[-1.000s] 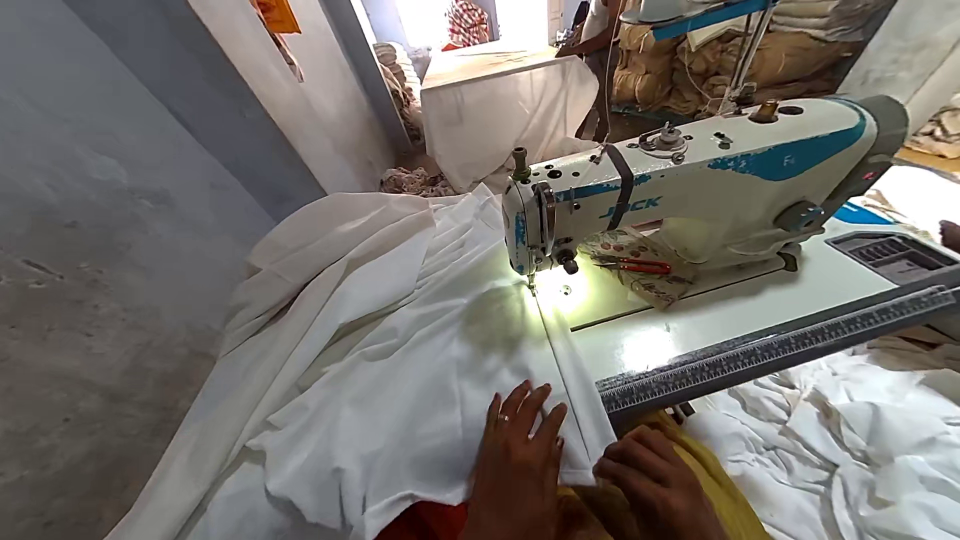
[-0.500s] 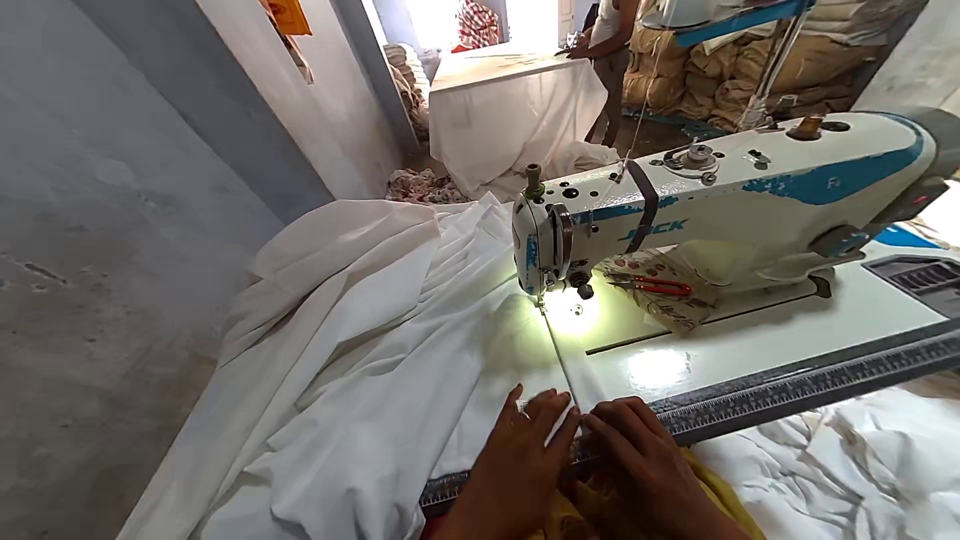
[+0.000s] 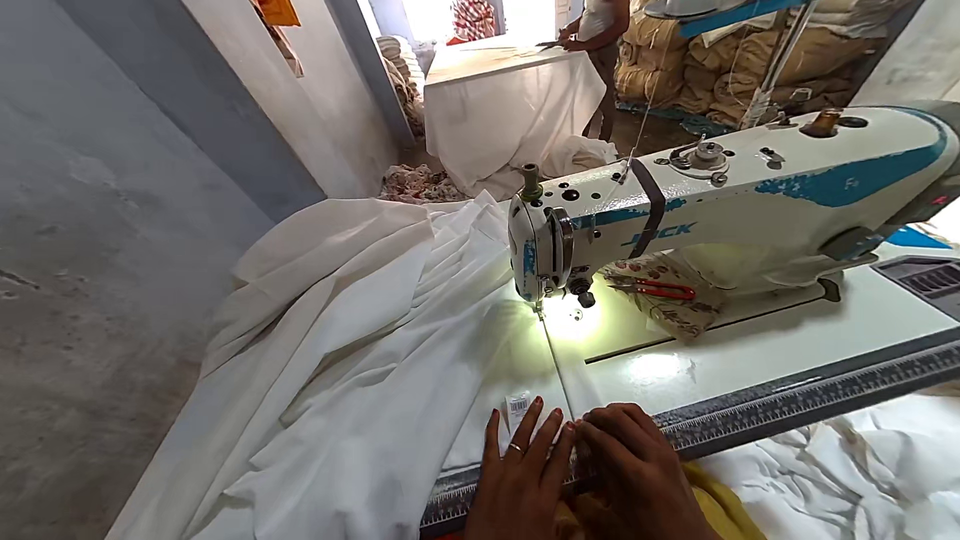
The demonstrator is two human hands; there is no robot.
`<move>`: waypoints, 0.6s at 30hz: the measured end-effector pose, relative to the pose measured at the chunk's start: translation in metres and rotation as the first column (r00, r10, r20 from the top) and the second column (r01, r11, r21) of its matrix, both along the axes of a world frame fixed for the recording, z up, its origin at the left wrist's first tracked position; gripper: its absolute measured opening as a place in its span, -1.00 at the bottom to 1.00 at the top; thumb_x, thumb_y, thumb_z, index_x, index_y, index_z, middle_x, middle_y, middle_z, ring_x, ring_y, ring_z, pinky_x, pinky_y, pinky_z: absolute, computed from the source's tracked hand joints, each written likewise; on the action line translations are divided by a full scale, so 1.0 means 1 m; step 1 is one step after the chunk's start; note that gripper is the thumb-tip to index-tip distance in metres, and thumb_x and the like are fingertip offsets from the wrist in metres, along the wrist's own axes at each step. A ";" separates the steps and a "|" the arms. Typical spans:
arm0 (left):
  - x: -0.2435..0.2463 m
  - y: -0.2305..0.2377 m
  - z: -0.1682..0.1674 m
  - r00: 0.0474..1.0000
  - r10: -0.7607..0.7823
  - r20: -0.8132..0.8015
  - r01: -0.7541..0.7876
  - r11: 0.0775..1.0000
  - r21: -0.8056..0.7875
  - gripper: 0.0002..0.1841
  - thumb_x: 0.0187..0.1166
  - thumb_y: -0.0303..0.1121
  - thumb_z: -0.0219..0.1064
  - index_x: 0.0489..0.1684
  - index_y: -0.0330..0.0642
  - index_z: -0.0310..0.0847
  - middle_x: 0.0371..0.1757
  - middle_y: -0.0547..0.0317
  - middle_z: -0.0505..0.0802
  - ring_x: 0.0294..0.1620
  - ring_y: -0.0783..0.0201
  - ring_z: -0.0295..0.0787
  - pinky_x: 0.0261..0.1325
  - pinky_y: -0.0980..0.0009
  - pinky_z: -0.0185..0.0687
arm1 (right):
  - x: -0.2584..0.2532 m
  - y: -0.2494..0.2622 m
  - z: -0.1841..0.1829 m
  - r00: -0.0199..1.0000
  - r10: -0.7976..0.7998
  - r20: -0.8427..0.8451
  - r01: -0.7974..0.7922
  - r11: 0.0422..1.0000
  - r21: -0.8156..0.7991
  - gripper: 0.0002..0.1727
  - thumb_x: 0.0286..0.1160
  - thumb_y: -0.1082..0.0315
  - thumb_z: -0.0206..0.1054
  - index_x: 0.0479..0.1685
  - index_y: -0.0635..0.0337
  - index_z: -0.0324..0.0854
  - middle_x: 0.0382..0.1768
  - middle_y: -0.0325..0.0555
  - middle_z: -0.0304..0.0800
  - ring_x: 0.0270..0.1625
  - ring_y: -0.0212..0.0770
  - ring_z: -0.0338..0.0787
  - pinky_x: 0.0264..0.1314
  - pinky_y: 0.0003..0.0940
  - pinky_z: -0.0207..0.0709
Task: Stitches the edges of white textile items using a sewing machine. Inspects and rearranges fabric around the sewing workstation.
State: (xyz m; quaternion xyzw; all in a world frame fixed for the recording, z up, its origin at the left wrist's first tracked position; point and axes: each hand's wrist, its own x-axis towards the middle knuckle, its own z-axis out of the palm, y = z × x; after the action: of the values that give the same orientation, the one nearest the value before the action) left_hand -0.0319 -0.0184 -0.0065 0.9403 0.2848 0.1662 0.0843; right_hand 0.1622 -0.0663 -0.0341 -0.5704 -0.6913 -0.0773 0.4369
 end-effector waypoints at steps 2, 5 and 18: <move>-0.002 0.018 0.005 1.000 -0.026 0.011 0.026 0.999 -0.039 -0.01 0.14 0.30 0.52 0.66 -0.05 0.50 0.67 0.04 0.59 0.81 -0.21 0.24 0.53 -0.70 -0.05 | 0.002 0.011 0.003 0.998 -0.019 0.066 0.019 1.000 -0.012 -0.73 0.64 0.32 0.19 -0.03 -0.08 0.86 -0.06 -0.26 0.86 0.10 -0.20 0.76 0.06 -0.33 0.59; -0.004 0.044 0.011 0.997 -0.080 0.014 0.081 0.989 -0.120 0.00 0.12 0.35 0.51 0.69 0.08 0.46 0.72 0.05 0.51 0.85 -0.18 0.14 0.56 -0.57 0.14 | 0.007 0.030 0.006 0.993 -0.015 0.119 0.014 1.000 0.003 -0.72 0.58 0.35 0.20 -0.09 -0.07 0.87 -0.10 -0.25 0.86 0.01 -0.18 0.78 -0.06 -0.31 0.62; 0.007 0.062 0.020 0.996 -0.033 -0.082 0.015 0.978 -0.210 0.14 0.05 0.46 0.48 0.78 0.07 0.34 0.85 0.09 0.32 0.90 -0.18 -0.03 0.54 -0.37 0.37 | 0.004 0.047 0.015 0.977 -0.044 0.206 0.055 0.997 -0.046 -0.61 0.24 0.60 0.23 -0.05 0.11 0.88 -0.02 -0.12 0.88 0.03 -0.08 0.85 -0.12 -0.25 0.72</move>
State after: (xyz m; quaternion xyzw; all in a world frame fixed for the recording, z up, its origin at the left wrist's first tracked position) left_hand -0.0252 0.0437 0.0138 0.9358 0.2927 0.0940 0.1725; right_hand 0.1662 -0.0195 -0.0192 -0.5874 -0.7199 -0.1289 0.3465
